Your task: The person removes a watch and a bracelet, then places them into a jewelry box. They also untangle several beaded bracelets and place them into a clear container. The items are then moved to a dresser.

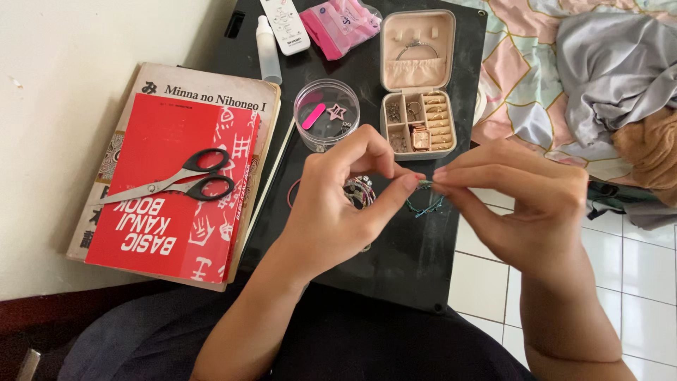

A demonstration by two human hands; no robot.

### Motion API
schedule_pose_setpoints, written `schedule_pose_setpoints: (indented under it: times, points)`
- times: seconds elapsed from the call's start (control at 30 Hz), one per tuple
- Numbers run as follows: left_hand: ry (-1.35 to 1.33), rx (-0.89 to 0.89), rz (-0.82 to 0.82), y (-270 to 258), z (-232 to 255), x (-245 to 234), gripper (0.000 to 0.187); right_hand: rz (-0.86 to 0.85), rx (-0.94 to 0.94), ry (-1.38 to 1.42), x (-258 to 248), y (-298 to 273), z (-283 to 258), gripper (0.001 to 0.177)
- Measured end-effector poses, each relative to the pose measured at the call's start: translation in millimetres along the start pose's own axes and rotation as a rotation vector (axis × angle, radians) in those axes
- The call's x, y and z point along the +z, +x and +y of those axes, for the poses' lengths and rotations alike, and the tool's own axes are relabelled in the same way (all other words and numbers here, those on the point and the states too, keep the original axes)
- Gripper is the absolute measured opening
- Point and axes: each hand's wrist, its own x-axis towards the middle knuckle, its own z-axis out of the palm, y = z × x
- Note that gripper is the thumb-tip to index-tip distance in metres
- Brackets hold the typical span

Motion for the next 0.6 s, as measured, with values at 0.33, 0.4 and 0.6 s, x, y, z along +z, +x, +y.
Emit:
schedule_pose_setpoints:
  times: [0.33, 0.4, 0.6]
  points:
    - [0.290, 0.189, 0.019, 5.5, -0.7, -7.7, 0.027, -0.106, 0.385, 0.633, -10.1, -25.9, 33.5, 0.009]
    - [0.343, 0.188, 0.060, 7.1, -5.9, -6.0, 0.029, -0.087, 0.331, 0.705, -12.8, -28.7, 43.3, 0.003]
    - [0.424, 0.236, 0.149, 9.4, -18.2, -10.8, 0.027, 0.057, 0.355, 0.871, -20.2, -42.0, 55.4, 0.006]
